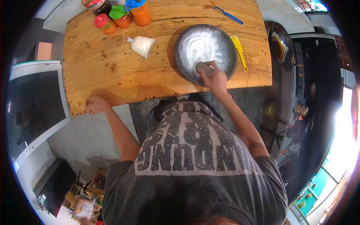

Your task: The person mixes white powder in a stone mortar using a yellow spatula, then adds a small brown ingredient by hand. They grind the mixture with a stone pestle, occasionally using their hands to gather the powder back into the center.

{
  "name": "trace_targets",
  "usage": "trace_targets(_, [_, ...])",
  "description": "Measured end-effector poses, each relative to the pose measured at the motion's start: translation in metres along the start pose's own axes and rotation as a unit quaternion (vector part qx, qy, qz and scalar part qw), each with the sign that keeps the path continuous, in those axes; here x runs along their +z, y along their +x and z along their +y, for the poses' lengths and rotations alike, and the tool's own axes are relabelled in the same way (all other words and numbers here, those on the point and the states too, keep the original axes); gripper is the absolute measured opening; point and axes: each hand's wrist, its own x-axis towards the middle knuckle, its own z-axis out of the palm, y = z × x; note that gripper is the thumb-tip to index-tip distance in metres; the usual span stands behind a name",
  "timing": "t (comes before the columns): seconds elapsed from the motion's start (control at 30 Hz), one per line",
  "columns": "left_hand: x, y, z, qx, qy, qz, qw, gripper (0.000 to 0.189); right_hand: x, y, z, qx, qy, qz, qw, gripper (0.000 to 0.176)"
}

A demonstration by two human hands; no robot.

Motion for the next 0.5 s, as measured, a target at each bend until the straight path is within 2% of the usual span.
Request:
trace_targets(0.1, [0.032,0.027,-0.028,-0.015,-0.003,0.014,1.000,0.041,0.012,0.017,-0.022,0.012,-0.122,-0.015,0.992,0.038])
trace_targets(0.17, [0.019,0.019,-0.021,0.002,-0.009,0.006,1.000,0.040,0.009,0.052,-0.021,-0.010,-0.105,0.021,0.994,0.041])
trace_targets(0.2, [0.013,0.015,-0.017,0.010,-0.012,0.003,1.000,0.040,-0.001,0.060,-0.020,0.046,-0.066,-0.020,0.997,0.045])
trace_targets(0.3, [0.013,0.013,-0.014,-0.005,-0.015,0.010,1.000,0.041,-0.009,0.049,0.020,0.035,-0.022,-0.046,0.998,0.049])
trace_targets(0.33, [0.012,0.012,-0.009,-0.010,-0.015,0.013,1.000,0.041,-0.013,0.032,0.010,0.074,-0.019,-0.077,0.994,0.048])
trace_targets(0.37, [0.009,0.009,-0.006,-0.014,-0.009,0.012,1.000,0.041,-0.005,0.013,0.001,-0.004,-0.040,-0.017,0.999,0.044])
trace_targets(0.4, [0.009,0.006,-0.005,-0.016,-0.003,0.010,1.000,0.041,0.003,0.012,-0.004,-0.020,-0.078,-0.003,0.997,0.044])
trace_targets(0.43, [0.009,0.008,-0.007,-0.019,0.005,0.011,1.000,0.041,0.009,0.007,-0.008,-0.032,-0.116,0.011,0.993,0.043])
trace_targets(0.5, [0.014,0.013,-0.009,-0.024,0.014,0.012,1.000,0.041,0.009,0.032,-0.015,0.014,-0.152,0.008,0.988,0.041])
